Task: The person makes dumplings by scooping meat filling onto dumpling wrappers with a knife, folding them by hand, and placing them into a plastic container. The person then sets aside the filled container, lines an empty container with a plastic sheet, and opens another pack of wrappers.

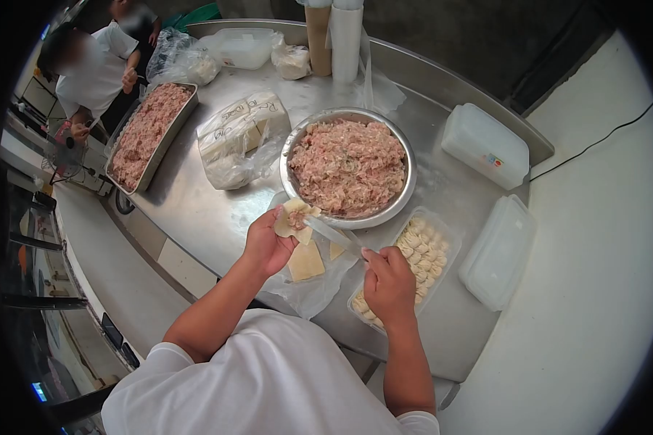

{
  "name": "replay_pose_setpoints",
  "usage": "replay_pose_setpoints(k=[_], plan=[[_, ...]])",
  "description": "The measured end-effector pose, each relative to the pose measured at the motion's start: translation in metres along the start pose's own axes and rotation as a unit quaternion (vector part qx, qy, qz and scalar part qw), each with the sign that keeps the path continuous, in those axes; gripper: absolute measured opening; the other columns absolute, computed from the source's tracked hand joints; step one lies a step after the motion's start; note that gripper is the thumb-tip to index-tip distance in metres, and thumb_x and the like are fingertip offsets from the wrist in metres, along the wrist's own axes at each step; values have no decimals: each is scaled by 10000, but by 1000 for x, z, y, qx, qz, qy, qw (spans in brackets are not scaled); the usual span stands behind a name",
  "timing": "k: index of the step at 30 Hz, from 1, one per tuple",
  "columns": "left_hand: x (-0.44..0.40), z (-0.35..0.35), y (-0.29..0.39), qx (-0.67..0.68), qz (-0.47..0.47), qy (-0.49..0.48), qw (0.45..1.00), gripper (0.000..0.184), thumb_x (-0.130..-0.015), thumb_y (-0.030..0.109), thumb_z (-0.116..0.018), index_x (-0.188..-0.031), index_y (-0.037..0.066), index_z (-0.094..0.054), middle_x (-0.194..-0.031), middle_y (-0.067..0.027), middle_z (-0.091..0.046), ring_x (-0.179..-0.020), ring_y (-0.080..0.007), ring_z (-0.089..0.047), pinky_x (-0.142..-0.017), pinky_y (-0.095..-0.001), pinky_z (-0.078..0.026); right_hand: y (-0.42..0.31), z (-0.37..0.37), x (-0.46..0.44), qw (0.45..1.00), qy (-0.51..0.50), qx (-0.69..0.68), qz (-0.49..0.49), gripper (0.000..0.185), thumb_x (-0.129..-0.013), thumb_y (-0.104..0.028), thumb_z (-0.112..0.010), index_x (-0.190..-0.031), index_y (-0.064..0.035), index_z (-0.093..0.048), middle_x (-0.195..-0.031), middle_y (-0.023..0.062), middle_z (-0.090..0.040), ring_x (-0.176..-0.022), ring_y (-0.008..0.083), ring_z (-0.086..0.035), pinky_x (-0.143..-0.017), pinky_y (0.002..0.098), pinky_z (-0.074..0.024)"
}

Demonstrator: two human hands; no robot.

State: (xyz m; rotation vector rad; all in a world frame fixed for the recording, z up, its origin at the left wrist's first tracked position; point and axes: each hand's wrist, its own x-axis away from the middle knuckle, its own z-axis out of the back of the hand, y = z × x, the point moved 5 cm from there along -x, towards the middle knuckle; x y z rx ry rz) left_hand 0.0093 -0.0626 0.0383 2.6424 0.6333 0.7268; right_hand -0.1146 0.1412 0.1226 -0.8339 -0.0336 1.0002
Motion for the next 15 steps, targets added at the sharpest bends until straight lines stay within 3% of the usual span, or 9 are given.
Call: replay_pose_setpoints(k=[2,5,8,10,15], plan=[[3,-9,-2,-19,5,-1,1000,359,-1080,193,-341,-1297,-37,-512,-1237,-156,-620,-1114,-270,-629,-1000,-410,-510,-6,-3,-5,1000,18,-22,10,274,-808,19,-648,-1046,-76,-746,-890,96,-591,-770,273,-628,-673,391,-519],[3,-14,-6,13,1,34,999,378,-1086,238,-340,-1286,-30,-517,-1265,-184,-619,-1158,-285,-628,-1030,-422,-511,-5,-15,-12,997,-50,49,41,267,-817,3,-648,-1048,-86,-745,-891,101,-591,-765,287,-627,-681,405,-517],[-2,-2,9,26,-71,36,996,342,-1085,211,-363,-1276,-22,-524,-1242,-155,-621,-1165,-272,-618,-1016,-410,-505,6,-4,-26,995,-46,66,63,270,-822,-8,-648,-1062,-88,-742,-888,102,-596,-771,304,-631,-693,421,-519],[-2,0,24,11,-119,92,989,338,-1084,211,-378,-1279,-25,-521,-1268,-166,-614,-1196,-286,-608,-1031,-413,-500,23,11,-36,989,3,146,17,265,-831,-18,-647,-1069,-87,-739,-885,100,-603,-781,313,-633,-702,426,-521],[-2,-2,26,21,-90,64,994,349,-1085,217,-391,-1298,-33,-509,-1289,-175,-602,-1189,-285,-609,-1036,-412,-496,17,21,-45,998,30,59,-4,257,-826,-1,-654,-1054,-84,-736,-884,98,-604,-781,305,-632,-702,412,-526]])
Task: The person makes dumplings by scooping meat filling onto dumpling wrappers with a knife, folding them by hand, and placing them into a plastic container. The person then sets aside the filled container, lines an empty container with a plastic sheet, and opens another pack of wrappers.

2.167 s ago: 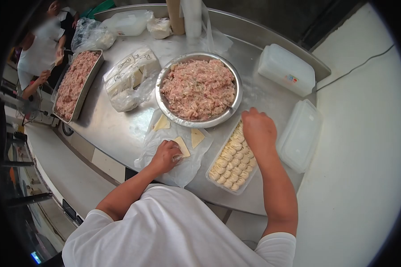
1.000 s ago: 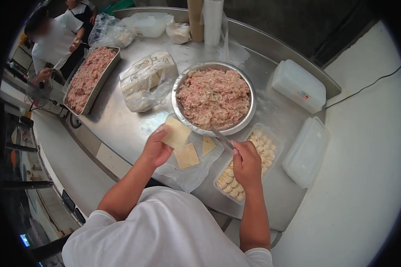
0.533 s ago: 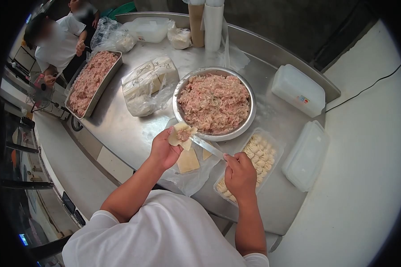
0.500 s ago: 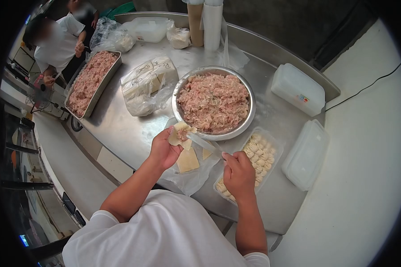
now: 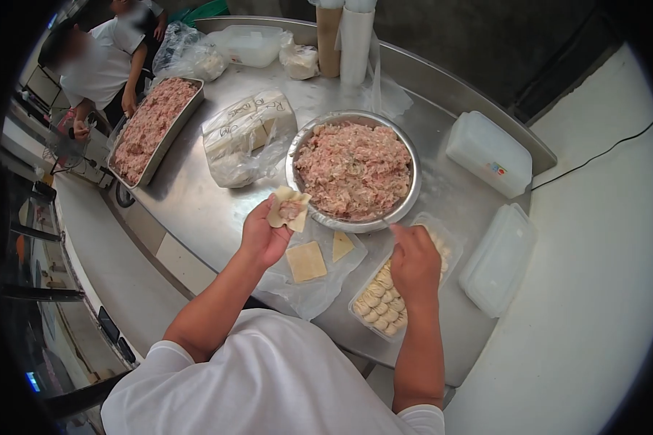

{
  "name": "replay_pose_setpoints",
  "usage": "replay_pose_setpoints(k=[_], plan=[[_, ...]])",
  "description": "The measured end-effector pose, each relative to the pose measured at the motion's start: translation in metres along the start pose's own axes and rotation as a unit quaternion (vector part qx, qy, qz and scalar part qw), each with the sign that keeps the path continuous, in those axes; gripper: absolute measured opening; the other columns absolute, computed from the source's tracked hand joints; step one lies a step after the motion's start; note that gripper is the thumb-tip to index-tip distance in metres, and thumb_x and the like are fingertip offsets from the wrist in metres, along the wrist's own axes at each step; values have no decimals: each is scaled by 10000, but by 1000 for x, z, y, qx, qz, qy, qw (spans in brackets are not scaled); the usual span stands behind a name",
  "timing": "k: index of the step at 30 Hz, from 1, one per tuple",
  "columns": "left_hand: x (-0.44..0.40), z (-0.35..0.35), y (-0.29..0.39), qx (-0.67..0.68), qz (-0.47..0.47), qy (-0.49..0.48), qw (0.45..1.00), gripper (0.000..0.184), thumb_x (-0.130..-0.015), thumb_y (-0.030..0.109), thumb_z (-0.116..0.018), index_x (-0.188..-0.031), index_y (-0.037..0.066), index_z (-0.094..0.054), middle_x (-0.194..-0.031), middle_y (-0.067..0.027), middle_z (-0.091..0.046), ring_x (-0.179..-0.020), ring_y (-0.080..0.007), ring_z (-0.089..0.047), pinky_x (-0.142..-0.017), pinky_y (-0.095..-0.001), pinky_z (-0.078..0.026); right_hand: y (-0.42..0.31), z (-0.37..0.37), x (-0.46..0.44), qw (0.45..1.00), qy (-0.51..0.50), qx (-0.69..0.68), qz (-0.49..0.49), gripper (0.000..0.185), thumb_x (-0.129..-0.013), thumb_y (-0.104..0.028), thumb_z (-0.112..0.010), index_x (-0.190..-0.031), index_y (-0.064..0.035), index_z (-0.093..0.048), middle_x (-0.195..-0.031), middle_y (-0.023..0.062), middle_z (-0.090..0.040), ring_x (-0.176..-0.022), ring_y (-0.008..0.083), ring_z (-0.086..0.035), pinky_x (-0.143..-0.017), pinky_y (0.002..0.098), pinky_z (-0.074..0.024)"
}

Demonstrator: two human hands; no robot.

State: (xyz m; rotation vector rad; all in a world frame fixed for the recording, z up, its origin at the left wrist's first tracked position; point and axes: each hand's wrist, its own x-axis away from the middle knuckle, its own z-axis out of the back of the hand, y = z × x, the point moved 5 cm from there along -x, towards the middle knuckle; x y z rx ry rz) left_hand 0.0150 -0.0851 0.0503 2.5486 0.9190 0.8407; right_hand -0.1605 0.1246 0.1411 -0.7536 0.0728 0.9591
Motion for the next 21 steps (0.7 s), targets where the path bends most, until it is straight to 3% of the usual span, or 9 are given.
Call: replay_pose_setpoints(k=[4,8,10,14,15,16,18,19,21], plan=[[3,-10,-16,8,51,-62,997,401,-1095,265,-372,-1324,-43,-486,-1314,-199,-597,-1219,-319,-601,-1075,-440,-484,-28,-21,18,996,-24,-54,72,263,-806,20,-672,-1040,-82,-736,-895,100,-597,-804,289,-627,-691,397,-524],[4,-14,-23,12,46,-26,999,411,-1096,282,-367,-1320,-39,-495,-1316,-204,-596,-1222,-315,-597,-1077,-453,-474,-14,-53,39,996,-51,-19,68,285,-793,22,-682,-1054,-79,-737,-902,99,-594,-813,286,-621,-685,399,-522],[9,-22,-19,48,58,-130,989,401,-1092,289,-372,-1336,0,-505,-1312,-175,-604,-1215,-297,-600,-1073,-461,-470,-21,-38,35,997,-37,-41,61,280,-798,24,-680,-1056,-71,-734,-902,101,-594,-810,286,-623,-683,394,-521],[26,-48,-4,70,27,-175,982,397,-1088,319,-400,-1362,56,-514,-1306,-129,-615,-1212,-277,-602,-1038,-440,-493,-43,3,22,993,-2,-107,44,265,-816,34,-669,-1061,-49,-724,-900,108,-597,-793,287,-630,-678,380,-514],[20,-39,-10,-131,-5,-176,976,366,-1066,280,-472,-1366,76,-519,-1298,-106,-617,-1198,-260,-605,-1023,-416,-499,-45,12,22,992,-2,-115,53,265,-816,34,-669,-1061,-49,-724,-900,108,-597,-793,287,-630,-678,380,-514],[15,-31,-14,-326,-40,-161,931,357,-1044,241,-544,-1369,96,-523,-1289,-83,-620,-1184,-242,-609,-1008,-392,-504,-46,16,23,993,-20,-105,49,264,-819,36,-669,-1063,-48,-724,-902,110,-599,-786,285,-632,-676,376,-511],[20,-19,-18,-394,-82,-174,899,442,-924,128,-719,-1331,93,-549,-1233,-49,-630,-1130,-201,-617,-973,-353,-499,-50,13,24,990,-39,-120,61,262,-823,38,-669,-1065,-47,-724,-904,111,-601,-779,284,-634,-674,372,-508],[27,-27,-10,-481,-221,-196,825,542,-805,61,-804,-1292,71,-565,-1164,-34,-636,-1074,-177,-621,-949,-340,-493,-49,9,29,992,-70,-100,40,266,-820,36,-666,-1064,-50,-727,-901,111,-599,-777,285,-634,-674,378,-510],[31,-28,-4,-537,-220,-161,798,555,-791,78,-812,-1287,64,-563,-1147,-36,-640,-1067,-179,-625,-934,-339,-495,-49,-1,32,991,-100,-81,22,270,-816,34,-663,-1062,-54,-729,-899,110,-596,-774,286,-634,-673,383,-512]])
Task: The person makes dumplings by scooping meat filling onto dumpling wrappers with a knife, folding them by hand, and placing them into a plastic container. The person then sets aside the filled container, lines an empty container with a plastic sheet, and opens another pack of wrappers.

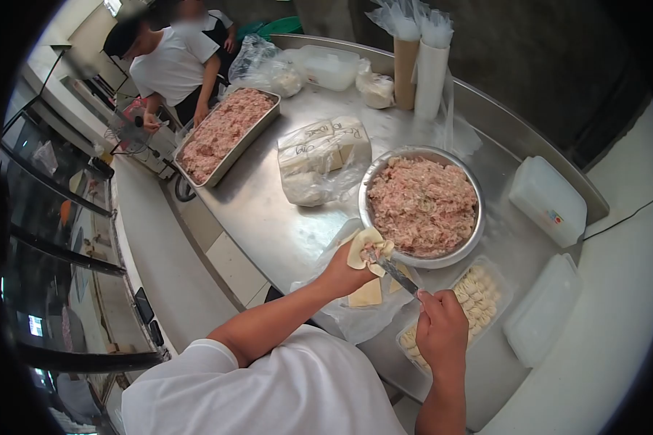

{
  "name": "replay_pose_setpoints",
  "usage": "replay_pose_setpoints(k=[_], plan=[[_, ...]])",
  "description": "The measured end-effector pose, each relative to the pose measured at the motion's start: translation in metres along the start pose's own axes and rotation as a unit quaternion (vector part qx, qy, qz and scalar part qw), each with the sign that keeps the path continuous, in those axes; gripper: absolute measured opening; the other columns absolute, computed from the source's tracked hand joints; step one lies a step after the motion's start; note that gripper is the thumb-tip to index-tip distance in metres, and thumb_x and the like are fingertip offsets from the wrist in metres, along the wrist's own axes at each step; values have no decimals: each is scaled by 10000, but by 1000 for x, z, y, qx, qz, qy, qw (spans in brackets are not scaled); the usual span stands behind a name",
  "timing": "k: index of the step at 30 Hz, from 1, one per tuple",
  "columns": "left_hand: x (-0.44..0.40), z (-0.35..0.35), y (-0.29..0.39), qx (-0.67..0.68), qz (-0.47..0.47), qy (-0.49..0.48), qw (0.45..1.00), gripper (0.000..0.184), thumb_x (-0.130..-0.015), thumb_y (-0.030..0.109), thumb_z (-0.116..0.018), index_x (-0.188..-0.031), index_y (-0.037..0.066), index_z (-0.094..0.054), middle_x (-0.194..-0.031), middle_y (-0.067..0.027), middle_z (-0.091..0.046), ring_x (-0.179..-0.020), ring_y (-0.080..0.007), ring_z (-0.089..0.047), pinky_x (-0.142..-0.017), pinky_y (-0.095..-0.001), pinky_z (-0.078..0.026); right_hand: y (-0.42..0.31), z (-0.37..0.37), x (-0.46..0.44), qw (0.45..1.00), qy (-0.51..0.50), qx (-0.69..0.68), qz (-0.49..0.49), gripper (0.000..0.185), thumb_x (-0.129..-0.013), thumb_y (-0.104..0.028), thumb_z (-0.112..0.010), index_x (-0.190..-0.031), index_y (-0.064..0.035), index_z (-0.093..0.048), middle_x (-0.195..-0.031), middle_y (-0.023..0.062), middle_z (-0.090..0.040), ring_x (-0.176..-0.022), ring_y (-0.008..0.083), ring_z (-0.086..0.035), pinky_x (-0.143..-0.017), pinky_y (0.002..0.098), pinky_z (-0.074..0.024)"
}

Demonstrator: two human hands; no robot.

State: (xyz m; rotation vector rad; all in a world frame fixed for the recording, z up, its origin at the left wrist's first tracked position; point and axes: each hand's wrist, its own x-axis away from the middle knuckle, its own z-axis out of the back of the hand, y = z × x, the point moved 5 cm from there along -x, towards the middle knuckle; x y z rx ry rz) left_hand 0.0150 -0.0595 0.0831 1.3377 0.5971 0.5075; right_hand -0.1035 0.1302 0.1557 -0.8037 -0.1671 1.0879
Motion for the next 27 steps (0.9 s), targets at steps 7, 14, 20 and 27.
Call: replay_pose_setpoints(k=[7,14,20,27], plan=[[3,-4,1,-187,-11,-60,980,398,-800,90,-777,-1163,29,-626,-1057,-146,-677,-1013,-267,-675,-895,-366,-521,-12,0,0,992,-53,109,28,271,-789,-4,-662,-1041,-68,-739,-896,107,-599,-768,305,-632,-688,428,-521],[-6,-4,0,-173,-48,-6,984,260,-895,133,-736,-1105,17,-637,-970,-161,-673,-854,-251,-700,-747,-345,-557,6,45,7,998,38,15,-46,189,-801,-23,-680,-988,-34,-710,-818,104,-608,-719,260,-624,-671,390,-509],[5,-51,3,24,109,-87,990,273,-1006,257,-658,-1133,18,-623,-979,-103,-668,-835,-91,-653,-681,-269,-546,66,-31,56,941,35,-254,-222,180,-894,-172,-728,-980,-21,-678,-738,9,-579,-619,115,-509,-595,265,-423],[34,-125,12,159,50,-205,964,384,-1061,319,-536,-1291,17,-594,-1139,-86,-651,-1038,-179,-648,-880,-339,-532,47,-71,73,681,159,-653,-290,249,-975,-226,-666,-1136,-47,-601,-727,-29,-543,-536,38,-435,-466,209,-340]])
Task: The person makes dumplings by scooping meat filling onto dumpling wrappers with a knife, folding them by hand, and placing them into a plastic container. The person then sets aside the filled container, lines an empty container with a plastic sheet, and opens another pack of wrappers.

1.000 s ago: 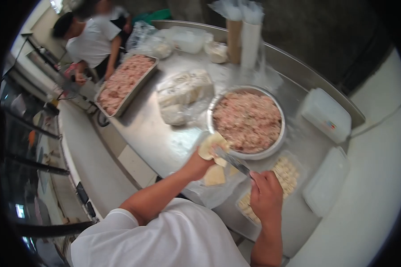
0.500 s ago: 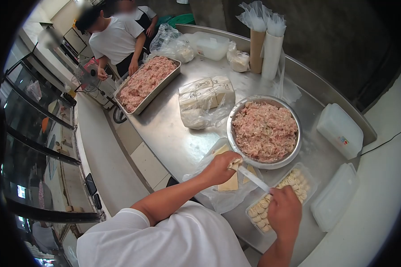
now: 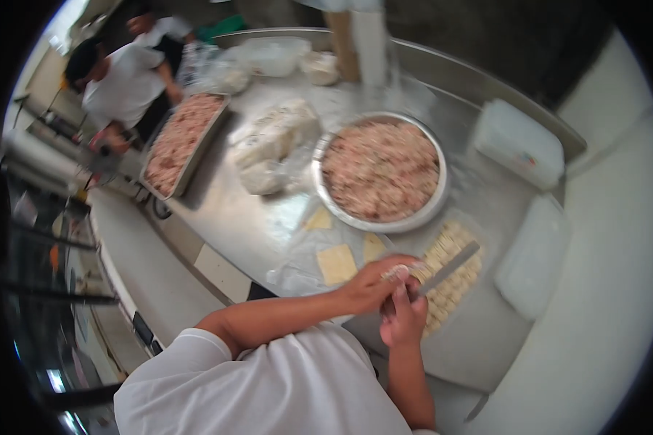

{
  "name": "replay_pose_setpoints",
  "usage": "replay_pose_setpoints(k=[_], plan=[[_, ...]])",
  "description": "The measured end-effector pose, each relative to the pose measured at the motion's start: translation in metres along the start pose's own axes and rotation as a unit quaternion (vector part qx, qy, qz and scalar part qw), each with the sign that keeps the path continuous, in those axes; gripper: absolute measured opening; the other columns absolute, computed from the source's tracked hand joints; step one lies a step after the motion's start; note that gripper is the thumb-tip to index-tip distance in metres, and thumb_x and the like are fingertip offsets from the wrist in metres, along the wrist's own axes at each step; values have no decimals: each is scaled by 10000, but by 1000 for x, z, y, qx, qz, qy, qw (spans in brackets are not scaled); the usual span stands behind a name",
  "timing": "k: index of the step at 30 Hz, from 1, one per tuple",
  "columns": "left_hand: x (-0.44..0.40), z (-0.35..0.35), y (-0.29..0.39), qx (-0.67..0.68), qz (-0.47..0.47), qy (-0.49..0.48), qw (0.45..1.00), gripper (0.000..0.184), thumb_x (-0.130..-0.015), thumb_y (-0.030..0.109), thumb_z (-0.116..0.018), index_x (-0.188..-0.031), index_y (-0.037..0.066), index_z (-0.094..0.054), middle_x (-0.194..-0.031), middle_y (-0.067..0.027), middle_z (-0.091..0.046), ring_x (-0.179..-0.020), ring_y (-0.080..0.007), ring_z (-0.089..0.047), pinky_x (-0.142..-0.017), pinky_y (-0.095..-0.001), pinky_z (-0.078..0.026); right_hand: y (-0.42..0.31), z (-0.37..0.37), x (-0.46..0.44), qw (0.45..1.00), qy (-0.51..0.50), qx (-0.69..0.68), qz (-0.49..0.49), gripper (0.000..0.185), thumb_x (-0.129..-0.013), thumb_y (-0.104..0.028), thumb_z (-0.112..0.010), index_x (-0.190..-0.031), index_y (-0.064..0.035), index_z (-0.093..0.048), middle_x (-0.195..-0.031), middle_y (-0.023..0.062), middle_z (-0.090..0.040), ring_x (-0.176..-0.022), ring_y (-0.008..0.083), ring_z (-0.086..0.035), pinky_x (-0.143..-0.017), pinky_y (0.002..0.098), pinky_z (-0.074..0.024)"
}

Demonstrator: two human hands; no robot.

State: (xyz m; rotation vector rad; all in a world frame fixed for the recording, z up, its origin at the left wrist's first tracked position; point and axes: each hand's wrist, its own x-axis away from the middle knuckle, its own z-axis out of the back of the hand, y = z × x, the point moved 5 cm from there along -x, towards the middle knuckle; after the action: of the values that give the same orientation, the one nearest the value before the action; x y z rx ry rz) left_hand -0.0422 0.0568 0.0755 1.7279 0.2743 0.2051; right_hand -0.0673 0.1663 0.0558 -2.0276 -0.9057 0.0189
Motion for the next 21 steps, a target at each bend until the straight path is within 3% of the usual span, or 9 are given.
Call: replay_pose_setpoints(k=[1,5,7,9,12,15,17,18,21], plan=[[-3,0,12,-187,-171,26,967,330,-996,209,-608,-1277,37,-618,-1178,-155,-633,-1097,-317,-617,-940,-394,-504,-2,7,-1,1000,20,-15,-2,237,-982,-214,-659,-1140,-47,-599,-722,-34,-531,-519,33,-420,-447,213,-330],[-8,-15,18,-226,-171,-109,953,359,-905,90,-683,-1259,46,-646,-1220,-169,-633,-1142,-364,-592,-960,-409,-503,-17,38,6,995,78,-52,27,207,-986,-175,-643,-1136,-39,-599,-723,-38,-522,-496,30,-396,-432,215,-317],[-14,-25,19,-269,-245,-163,917,444,-790,-5,-768,-1219,84,-697,-1205,-126,-666,-1094,-337,-646,-897,-404,-546,-22,59,11,995,77,-46,34,214,-978,-162,-647,-1145,-37,-601,-750,-32,-542,-509,26,-406,-436,211,-322],[-25,-29,12,-277,-218,-202,914,423,-776,-5,-777,-1184,87,-717,-1183,-115,-679,-1068,-326,-663,-879,-403,-553,-28,73,16,996,66,-41,33,222,-971,-149,-652,-1154,-34,-604,-777,-26,-563,-523,21,-415,-441,208,-327],[-60,-36,-5,-307,-195,-229,903,316,-775,22,-786,-1083,81,-753,-1147,-109,-695,-974,-302,-702,-820,-399,-569,-40,101,23,985,130,108,23,249,-936,-111,-683,-1163,-33,-615,-857,-7,-604,-549,12,-432,-445,203,-330],[-115,-46,-20,-347,-185,-216,894,201,-814,59,-763,-1013,64,-747,-1098,-137,-684,-951,-333,-687,-820,-413,-557,-45,144,27,950,255,163,77,274,-928,-124,-694,-1159,-2,-607,-900,33,-625,-591,57,-483,-532,217,-414],[-148,-58,-34,-381,-128,-185,897,149,-848,99,-744,-984,40,-722,-1053,-156,-664,-946,-353,-664,-838,-422,-538,-50,166,28,887,326,279,169,294,-916,-123,-713,-1164,-2,-611,-961,41,-621,-762,98,-554,-713,242,-476],[-159,-66,-40,-379,-130,-186,897,149,-848,99,-744,-984,40,-722,-1053,-156,-664,-946,-353,-664,-838,-422,-538,-52,166,29,886,328,281,170,294,-916,-123,-713,-1164,-2,-611,-961,41,-621,-762,98,-554,-713,242,-476],[-183,-91,-59,-401,-123,-201,885,165,-865,108,-732,-1008,31,-706,-1034,-164,-646,-975,-362,-646,-866,-423,-519,-41,170,27,873,346,336,75,315,-912,-119,-718,-1183,-3,-608,-987,36,-613,-910,118,-562,-859,271,-469]])
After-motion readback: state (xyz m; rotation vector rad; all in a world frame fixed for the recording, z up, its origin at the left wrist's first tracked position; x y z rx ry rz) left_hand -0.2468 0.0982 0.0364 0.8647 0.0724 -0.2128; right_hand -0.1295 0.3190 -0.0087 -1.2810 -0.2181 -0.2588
